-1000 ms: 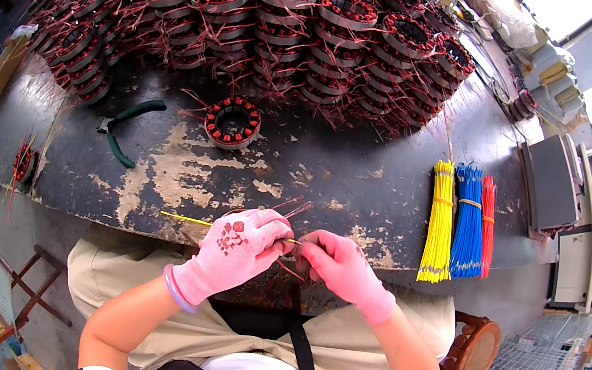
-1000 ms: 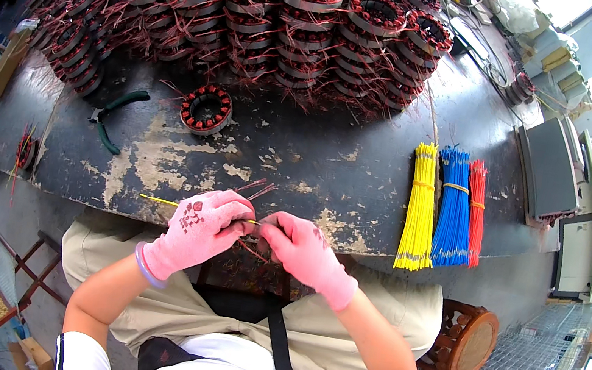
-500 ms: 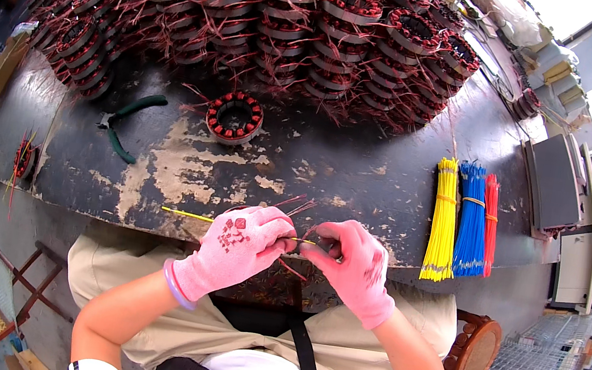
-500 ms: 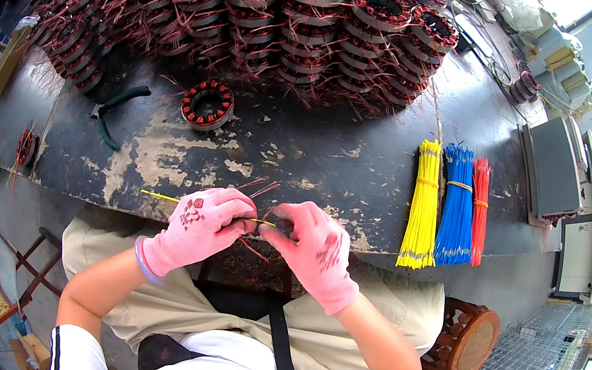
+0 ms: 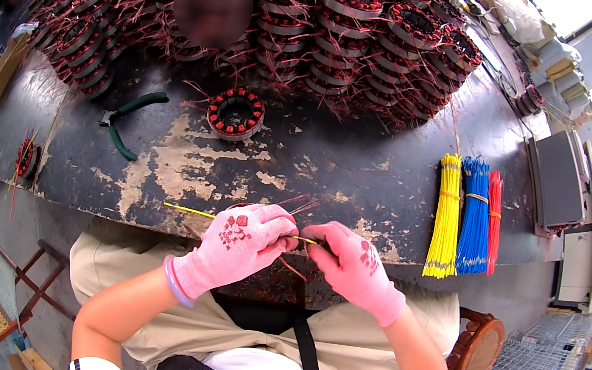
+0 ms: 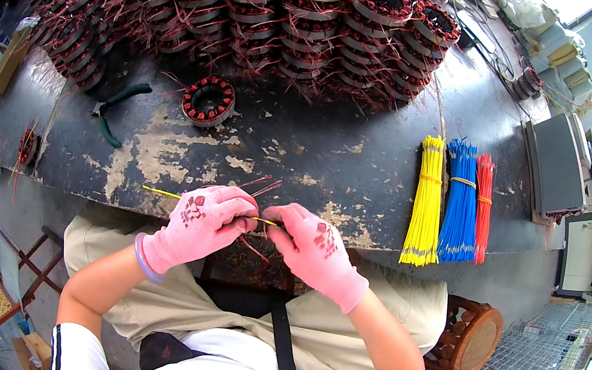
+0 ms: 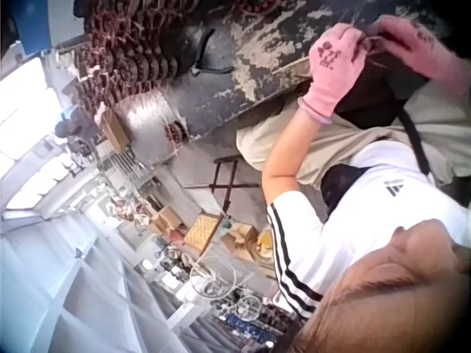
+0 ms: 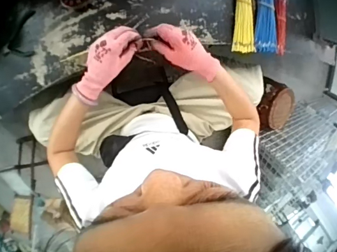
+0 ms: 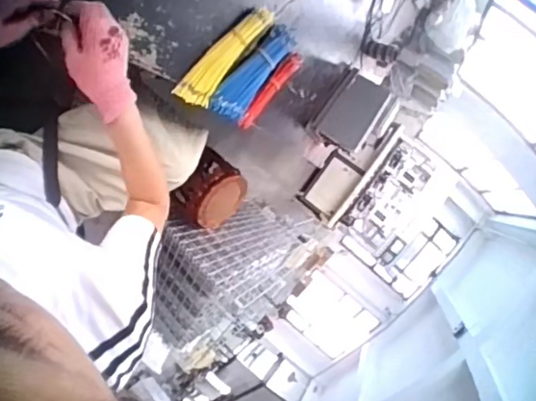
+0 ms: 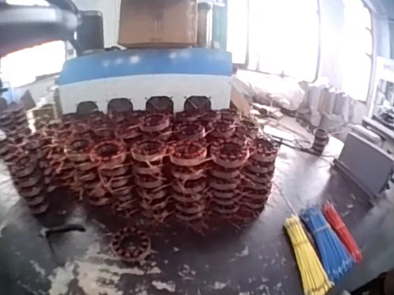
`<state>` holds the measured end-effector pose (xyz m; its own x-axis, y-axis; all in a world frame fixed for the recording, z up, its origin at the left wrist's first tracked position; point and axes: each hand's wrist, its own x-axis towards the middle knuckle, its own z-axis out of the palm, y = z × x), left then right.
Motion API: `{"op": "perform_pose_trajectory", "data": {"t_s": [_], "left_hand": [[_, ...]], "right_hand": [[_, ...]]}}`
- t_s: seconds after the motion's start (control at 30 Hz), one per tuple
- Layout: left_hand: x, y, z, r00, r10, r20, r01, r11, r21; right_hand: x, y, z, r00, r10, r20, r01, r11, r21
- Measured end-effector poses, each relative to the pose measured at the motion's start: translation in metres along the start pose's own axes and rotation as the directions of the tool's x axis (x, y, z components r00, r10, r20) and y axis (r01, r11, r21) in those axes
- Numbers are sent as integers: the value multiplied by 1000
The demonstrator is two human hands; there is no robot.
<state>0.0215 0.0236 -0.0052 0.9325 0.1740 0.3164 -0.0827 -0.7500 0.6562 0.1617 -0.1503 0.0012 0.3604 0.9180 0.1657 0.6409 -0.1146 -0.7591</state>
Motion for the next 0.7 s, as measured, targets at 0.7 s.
{"op": "perform_pose_trajectory", "data": {"t_s": [0.7], "left_hand": [[-1, 1, -2, 1000, 17, 12, -18, 999, 48]], "right_hand": [[-11, -5, 0, 959, -265, -101, 145, 764, -628]]}}
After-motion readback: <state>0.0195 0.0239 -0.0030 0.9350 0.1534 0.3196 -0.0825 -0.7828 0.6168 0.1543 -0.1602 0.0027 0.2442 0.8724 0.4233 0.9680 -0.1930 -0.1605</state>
